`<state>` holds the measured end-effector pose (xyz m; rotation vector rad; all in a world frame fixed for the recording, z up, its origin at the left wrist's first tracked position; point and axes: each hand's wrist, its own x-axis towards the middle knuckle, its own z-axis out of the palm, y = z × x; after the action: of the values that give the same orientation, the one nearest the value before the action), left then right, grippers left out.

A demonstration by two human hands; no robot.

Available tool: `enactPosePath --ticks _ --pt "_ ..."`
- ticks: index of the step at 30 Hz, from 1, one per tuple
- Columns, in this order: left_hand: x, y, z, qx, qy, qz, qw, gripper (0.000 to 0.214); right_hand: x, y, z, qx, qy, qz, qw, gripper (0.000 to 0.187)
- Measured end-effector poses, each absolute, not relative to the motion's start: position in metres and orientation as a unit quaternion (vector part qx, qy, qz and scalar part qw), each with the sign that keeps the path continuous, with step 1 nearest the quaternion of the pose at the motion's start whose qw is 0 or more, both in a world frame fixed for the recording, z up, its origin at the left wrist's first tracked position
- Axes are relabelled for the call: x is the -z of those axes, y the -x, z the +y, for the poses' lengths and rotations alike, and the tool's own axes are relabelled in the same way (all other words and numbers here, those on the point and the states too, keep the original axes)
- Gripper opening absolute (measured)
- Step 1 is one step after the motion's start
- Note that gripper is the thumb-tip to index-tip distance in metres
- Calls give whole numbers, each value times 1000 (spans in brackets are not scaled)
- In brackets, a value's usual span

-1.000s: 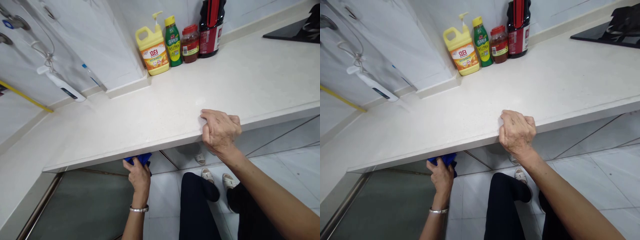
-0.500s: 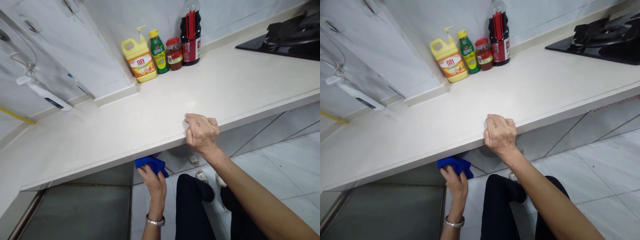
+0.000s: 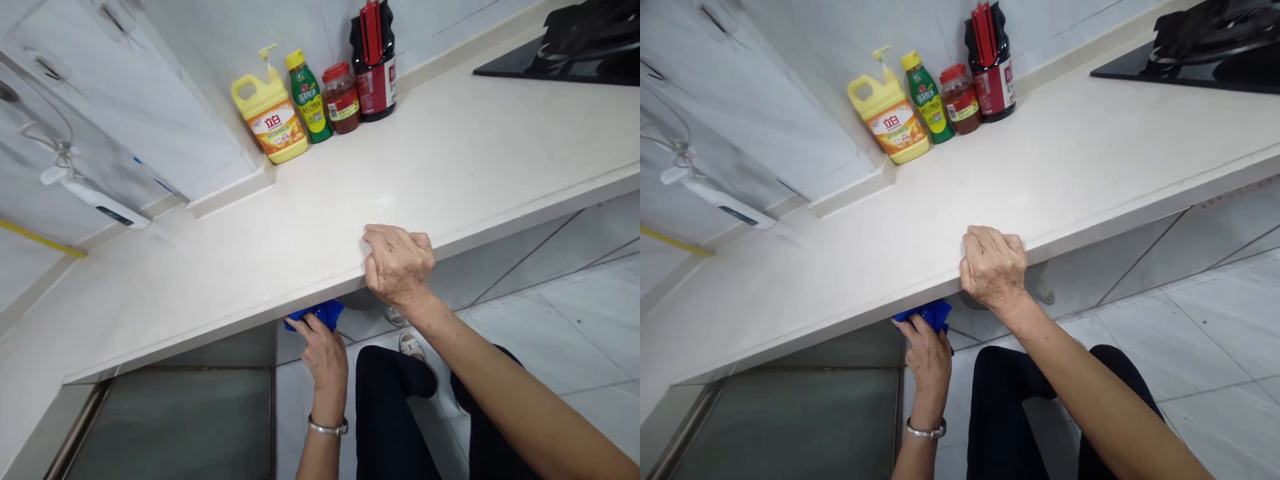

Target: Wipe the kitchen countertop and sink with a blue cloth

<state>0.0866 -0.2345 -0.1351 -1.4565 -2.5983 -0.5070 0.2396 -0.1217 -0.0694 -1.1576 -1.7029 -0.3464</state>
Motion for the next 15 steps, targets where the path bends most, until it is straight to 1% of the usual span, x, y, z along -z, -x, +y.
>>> enactPosePath --ticks 6,9,13,15 --pt "138 -105 -224 152 455 -875 56 63 70 -240 -123 132 485 -706 499 27" --pt "140 -120 -224 178 450 -874 36 58 70 -240 -124 134 483 -707 500 27" --pt "148 -136 -233 225 509 -826 -88 55 69 -241 -125 151 473 -709 501 27" --pt "159 -131 -242 283 521 -787 -169 56 68 -242 -125 161 465 -715 496 26"
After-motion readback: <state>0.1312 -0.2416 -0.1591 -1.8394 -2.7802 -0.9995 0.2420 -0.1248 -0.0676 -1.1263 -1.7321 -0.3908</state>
